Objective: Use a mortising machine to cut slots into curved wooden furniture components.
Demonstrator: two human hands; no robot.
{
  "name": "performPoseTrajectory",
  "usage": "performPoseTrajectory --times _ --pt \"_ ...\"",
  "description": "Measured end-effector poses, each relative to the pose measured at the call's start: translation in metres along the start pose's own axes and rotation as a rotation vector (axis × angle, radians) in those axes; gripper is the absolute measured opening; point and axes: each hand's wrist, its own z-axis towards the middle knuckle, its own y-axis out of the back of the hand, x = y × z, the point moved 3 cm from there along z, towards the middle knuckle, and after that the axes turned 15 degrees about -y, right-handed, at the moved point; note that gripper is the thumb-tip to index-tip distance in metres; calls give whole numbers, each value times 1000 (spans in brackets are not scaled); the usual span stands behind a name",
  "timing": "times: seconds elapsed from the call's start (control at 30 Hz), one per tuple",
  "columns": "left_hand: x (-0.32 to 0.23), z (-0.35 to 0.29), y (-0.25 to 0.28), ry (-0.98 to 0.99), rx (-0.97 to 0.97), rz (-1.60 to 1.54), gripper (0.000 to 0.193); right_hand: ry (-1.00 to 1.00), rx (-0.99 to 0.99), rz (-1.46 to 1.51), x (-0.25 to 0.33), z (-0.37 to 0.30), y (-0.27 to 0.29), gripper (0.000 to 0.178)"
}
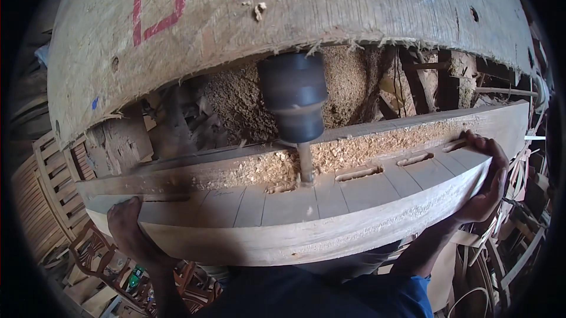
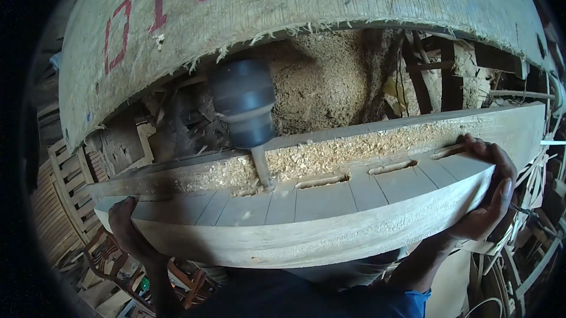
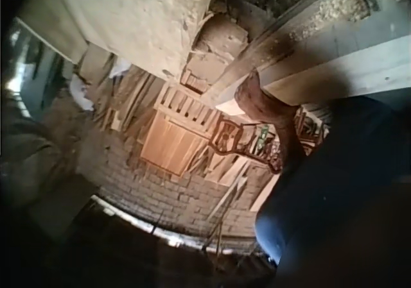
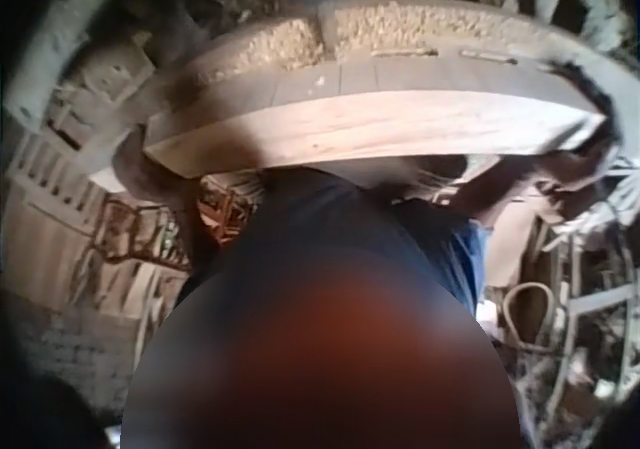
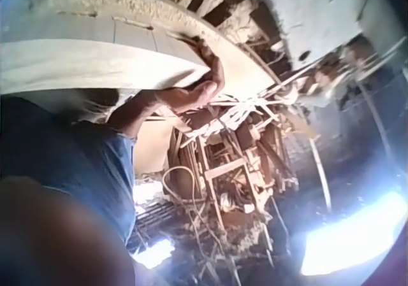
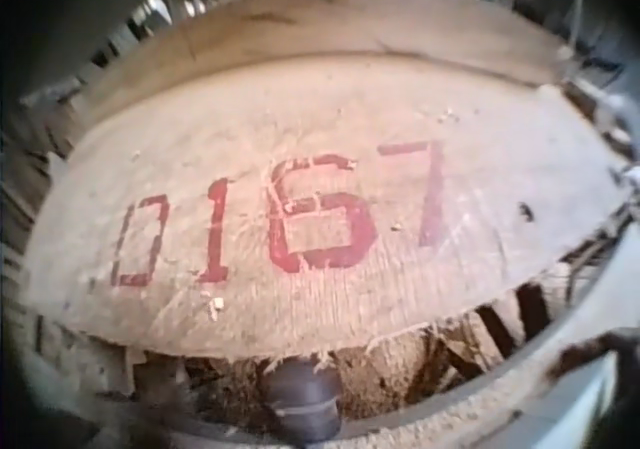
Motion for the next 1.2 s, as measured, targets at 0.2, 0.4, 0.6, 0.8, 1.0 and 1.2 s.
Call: performPoseTrajectory --times 0.2,0.4,0.6,0.8,1.0,1.2 --pt "-2 -1 -2 18 -27 -8 83 0 -5 22 -1 10 -6 61" --pt "-7 -2 -1 39 -20 -3 84 -10 60 51 2 19 -15 61" --pt "-13 -3 -2 66 -34 -12 83 28 85 -27 6 31 -22 61" --pt "-33 5 4 67 -13 52 88 -40 80 -30 9 40 -27 59" --pt "-45 2 9 103 -32 29 83 90 83 -185 11 51 -32 58" --pt "-27 -7 1 72 22 139 80 126 -29 -203 13 40 -40 54"
